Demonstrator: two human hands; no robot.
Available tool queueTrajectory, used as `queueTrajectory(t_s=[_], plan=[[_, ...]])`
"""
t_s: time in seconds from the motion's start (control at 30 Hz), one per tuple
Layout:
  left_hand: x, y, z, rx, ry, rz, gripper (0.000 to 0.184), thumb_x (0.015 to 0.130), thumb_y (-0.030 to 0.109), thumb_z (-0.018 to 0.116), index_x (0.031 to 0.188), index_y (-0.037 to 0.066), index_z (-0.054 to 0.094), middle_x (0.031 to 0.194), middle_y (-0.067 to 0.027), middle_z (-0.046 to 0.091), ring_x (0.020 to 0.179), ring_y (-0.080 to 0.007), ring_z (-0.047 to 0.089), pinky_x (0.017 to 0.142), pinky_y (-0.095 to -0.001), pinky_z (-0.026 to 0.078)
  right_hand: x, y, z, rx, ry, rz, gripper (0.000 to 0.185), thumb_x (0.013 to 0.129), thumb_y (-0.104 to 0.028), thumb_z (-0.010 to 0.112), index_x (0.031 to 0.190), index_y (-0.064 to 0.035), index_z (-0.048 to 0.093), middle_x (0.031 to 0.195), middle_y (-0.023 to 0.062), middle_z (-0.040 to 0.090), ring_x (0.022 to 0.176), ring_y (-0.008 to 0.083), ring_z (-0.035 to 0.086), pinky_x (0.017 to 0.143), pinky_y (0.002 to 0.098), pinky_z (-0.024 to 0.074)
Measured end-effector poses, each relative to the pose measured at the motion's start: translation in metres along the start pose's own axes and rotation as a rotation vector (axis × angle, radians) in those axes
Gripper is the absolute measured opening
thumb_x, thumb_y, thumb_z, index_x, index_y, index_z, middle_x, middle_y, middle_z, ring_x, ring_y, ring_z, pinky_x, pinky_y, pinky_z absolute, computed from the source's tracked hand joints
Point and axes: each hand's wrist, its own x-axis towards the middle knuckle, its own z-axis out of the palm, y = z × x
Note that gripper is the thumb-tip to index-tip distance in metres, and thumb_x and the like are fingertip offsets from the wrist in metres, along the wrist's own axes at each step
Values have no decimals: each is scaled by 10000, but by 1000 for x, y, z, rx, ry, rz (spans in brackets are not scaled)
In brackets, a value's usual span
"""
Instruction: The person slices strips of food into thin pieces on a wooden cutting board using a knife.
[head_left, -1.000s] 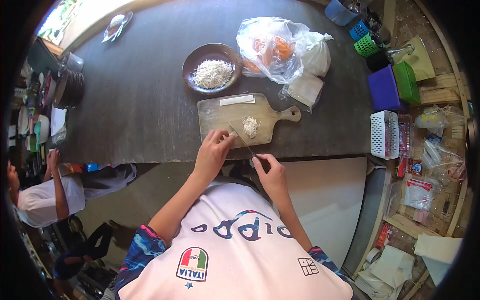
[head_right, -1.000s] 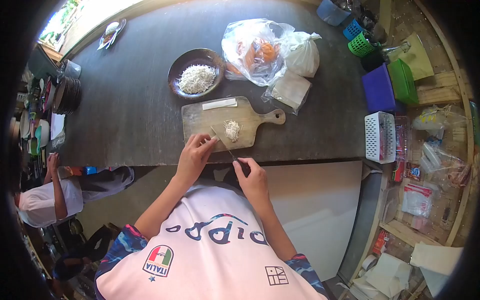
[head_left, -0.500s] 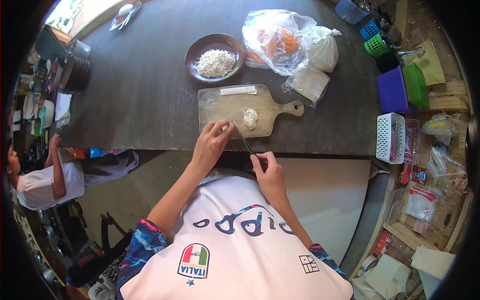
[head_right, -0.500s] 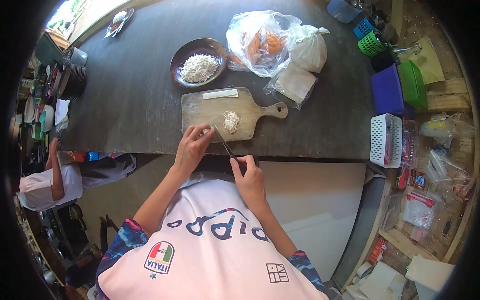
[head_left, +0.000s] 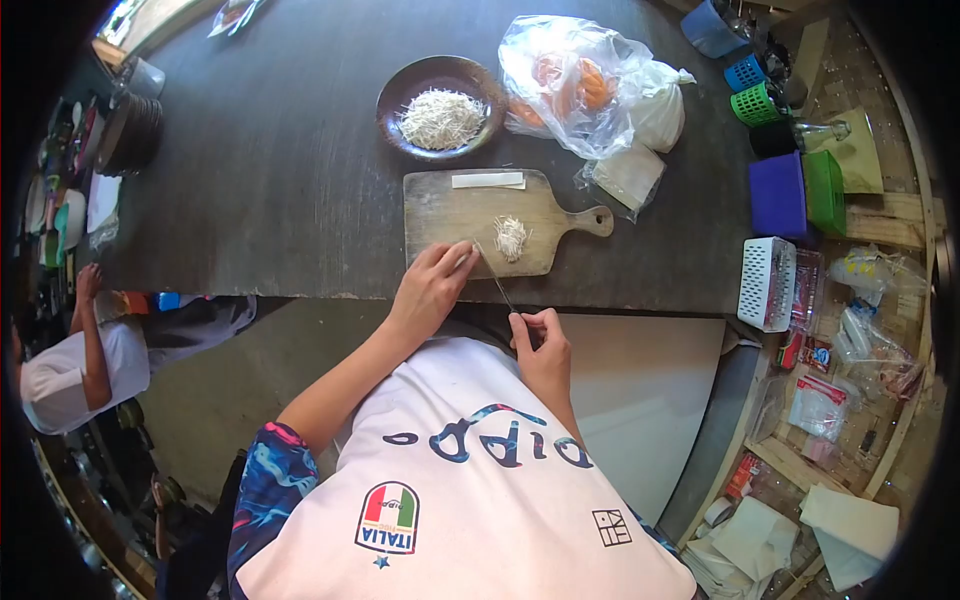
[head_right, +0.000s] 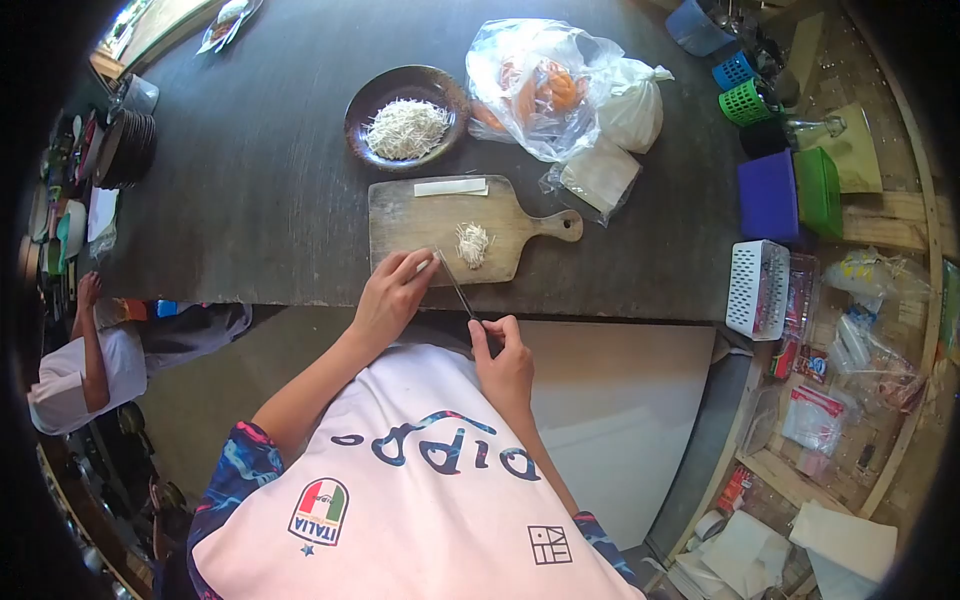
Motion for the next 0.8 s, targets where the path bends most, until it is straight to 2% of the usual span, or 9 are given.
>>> queueTrajectory(t_s=[0.07,0.17,0.27,0.37,0.5,0.7,0.8], plan=[[0,-1,-1,-7,-4,-2,463,854,0,746,1316,-32,734,1350,-101,674,1171,-295,662,1005,-414,578,-1,-8,0,-16,10,31,347,1054,-343,794,1059,-18,673,975,172,814,981,313,815,859,413,593],[0,3,-4,-31,-20,-25,475,853,10,738,1326,-37,727,1364,-101,664,1187,-291,657,1022,-411,573,17,0,19,120,15,-19,310,1056,-290,796,1046,-6,672,926,156,804,900,251,800,835,374,583],[-2,2,-4,-29,-24,-32,495,855,23,730,1346,-38,716,1368,-105,656,1196,-284,653,1038,-403,565,19,-1,21,126,35,-72,264,1054,-225,804,1036,3,672,894,127,788,817,177,752,799,338,567],[-2,0,1,3,-1,-9,513,857,42,719,1362,-44,707,1362,-107,652,1200,-274,651,1047,-389,561,-1,10,13,195,52,-14,255,1051,-204,815,1016,4,672,886,96,773,794,135,714,769,314,550],[-4,2,0,32,-19,-6,516,864,65,708,1367,-48,705,1354,-97,649,1212,-258,649,1056,-373,560,-4,-7,4,213,66,-19,249,1056,-191,812,1000,2,666,856,52,730,768,107,686,716,277,528],[-6,1,3,40,-22,-5,501,869,81,703,1353,-50,708,1361,-91,646,1230,-249,647,1068,-371,561,-3,-5,5,136,94,-99,248,1059,-186,807,978,-3,661,826,52,715,741,99,675,701,277,526],[-5,0,3,16,-1,-18,501,872,84,700,1356,-46,707,1362,-92,645,1230,-250,648,1071,-374,561,4,-2,8,108,60,-53,253,1061,-190,804,974,1,661,801,55,709,740,103,670,705,284,526]])
